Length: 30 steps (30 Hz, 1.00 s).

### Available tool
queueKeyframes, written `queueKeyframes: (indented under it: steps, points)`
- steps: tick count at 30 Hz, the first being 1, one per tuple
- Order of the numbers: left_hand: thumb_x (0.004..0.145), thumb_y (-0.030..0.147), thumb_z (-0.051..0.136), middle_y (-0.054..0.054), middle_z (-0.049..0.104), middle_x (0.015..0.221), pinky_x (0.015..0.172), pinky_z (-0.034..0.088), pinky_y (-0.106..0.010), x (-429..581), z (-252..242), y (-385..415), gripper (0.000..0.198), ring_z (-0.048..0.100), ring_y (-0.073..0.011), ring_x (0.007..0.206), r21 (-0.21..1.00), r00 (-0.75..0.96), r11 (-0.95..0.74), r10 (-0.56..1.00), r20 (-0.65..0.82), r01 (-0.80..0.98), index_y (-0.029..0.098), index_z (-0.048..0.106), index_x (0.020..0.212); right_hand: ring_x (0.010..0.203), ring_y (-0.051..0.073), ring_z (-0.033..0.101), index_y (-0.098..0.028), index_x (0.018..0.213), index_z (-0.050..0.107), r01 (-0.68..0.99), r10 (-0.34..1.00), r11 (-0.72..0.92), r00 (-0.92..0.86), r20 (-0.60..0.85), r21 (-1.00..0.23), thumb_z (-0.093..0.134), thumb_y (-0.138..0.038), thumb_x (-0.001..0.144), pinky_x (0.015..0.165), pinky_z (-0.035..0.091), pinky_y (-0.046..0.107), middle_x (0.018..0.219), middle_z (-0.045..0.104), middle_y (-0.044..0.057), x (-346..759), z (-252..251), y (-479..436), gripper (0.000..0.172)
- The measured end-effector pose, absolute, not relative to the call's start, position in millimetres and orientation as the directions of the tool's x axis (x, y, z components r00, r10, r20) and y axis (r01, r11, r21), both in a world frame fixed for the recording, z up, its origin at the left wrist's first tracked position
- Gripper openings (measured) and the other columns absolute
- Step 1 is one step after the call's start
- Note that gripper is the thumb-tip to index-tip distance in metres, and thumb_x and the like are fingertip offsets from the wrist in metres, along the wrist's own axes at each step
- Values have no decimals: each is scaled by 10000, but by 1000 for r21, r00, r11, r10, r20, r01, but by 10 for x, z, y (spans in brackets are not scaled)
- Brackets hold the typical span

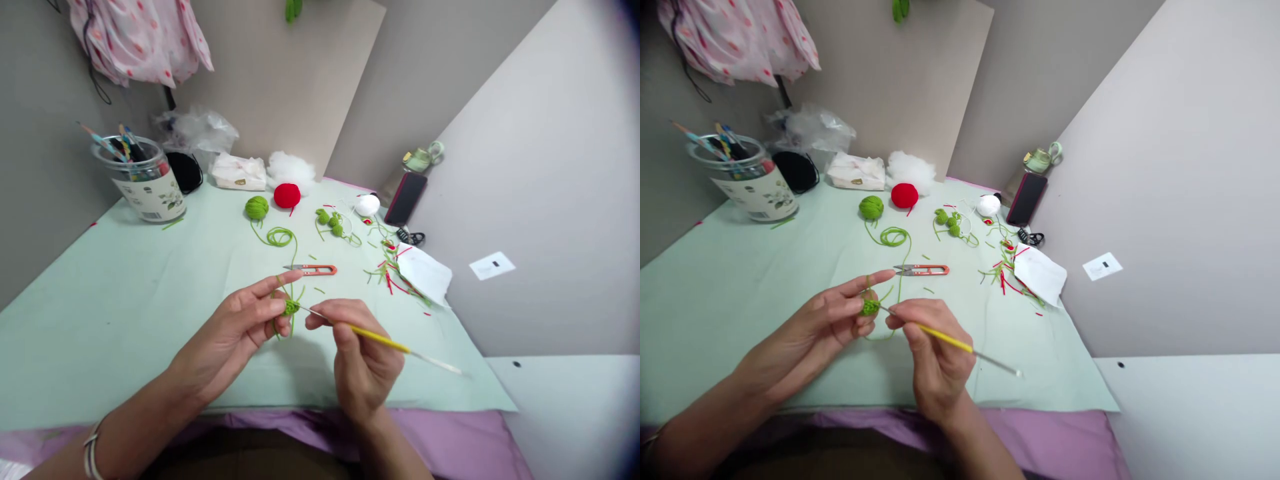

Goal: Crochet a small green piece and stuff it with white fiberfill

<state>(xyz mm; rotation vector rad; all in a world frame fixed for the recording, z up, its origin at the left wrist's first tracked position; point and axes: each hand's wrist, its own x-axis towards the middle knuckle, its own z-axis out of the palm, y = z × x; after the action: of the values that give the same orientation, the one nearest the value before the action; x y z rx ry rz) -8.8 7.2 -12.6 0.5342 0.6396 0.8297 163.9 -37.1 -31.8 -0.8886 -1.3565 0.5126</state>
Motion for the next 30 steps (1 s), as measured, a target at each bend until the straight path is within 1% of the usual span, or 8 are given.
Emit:
queueKeyframes:
  steps: [3,6,14,17,19,22,25,30]
  points:
    - [886,247,832,13,640,885,750,527,-197,-98,-124,77,385,587,-90,730,671,501,542,818,-283,-506,258,821,1271,689,150,731,-267,1041,819,-181,885,451,218,412,-874,629,-269,1057,632,633,297,900,769,31,1624,-249,-317,191]
    - [884,258,827,9,673,887,774,525,-224,-76,-122,61,360,593,-101,735,699,495,520,827,-268,-490,265,831,1244,657,134,716,-270,987,831,-313,924,380,183,337,-871,675,-316,1035,611,623,271,878,776,21,1608,-237,-260,169]
    - [845,294,896,23,711,875,898,497,-273,20,-176,6,362,623,-146,876,839,348,357,912,-217,-411,343,841,1199,754,167,739,-290,1060,831,98,820,529,199,537,-843,660,-194,1026,653,645,311,949,794,43,1517,-284,-243,200]
    - [831,309,913,21,713,890,874,510,-260,44,-192,14,414,603,-128,832,778,395,421,886,-243,-466,349,827,1234,913,208,766,-334,1180,818,444,693,602,122,710,-664,694,-132,989,733,663,349,1055,791,68,1514,-324,-282,305]
    - [829,331,911,-1,720,935,810,521,-238,35,-202,37,372,580,-110,779,689,487,528,826,-283,-497,299,850,1195,937,224,770,-340,1231,803,527,634,627,81,769,-573,695,-134,987,746,665,371,1099,792,82,1541,-338,-298,337]
    - [813,330,920,-8,708,934,736,514,-198,-6,-208,82,293,563,-87,738,633,488,561,815,-311,-533,237,882,1088,815,206,752,-298,1151,816,327,723,590,193,664,-738,638,-181,1032,697,652,363,933,783,59,1602,-321,-287,244]
    - [820,305,914,0,718,913,820,520,-208,-26,-199,94,284,611,-113,832,727,402,478,866,-297,-493,265,877,1100,709,170,695,-273,1052,819,22,843,490,244,480,-872,632,-242,1048,640,612,326,855,757,34,1639,-297,-240,189]
    - [807,287,919,24,730,828,726,507,-217,-8,-159,41,274,591,-97,710,822,363,388,900,-241,-416,305,878,1077,775,176,701,-239,1012,825,-48,899,420,161,408,-906,705,-316,1008,672,600,313,958,815,68,1630,-314,-172,143]
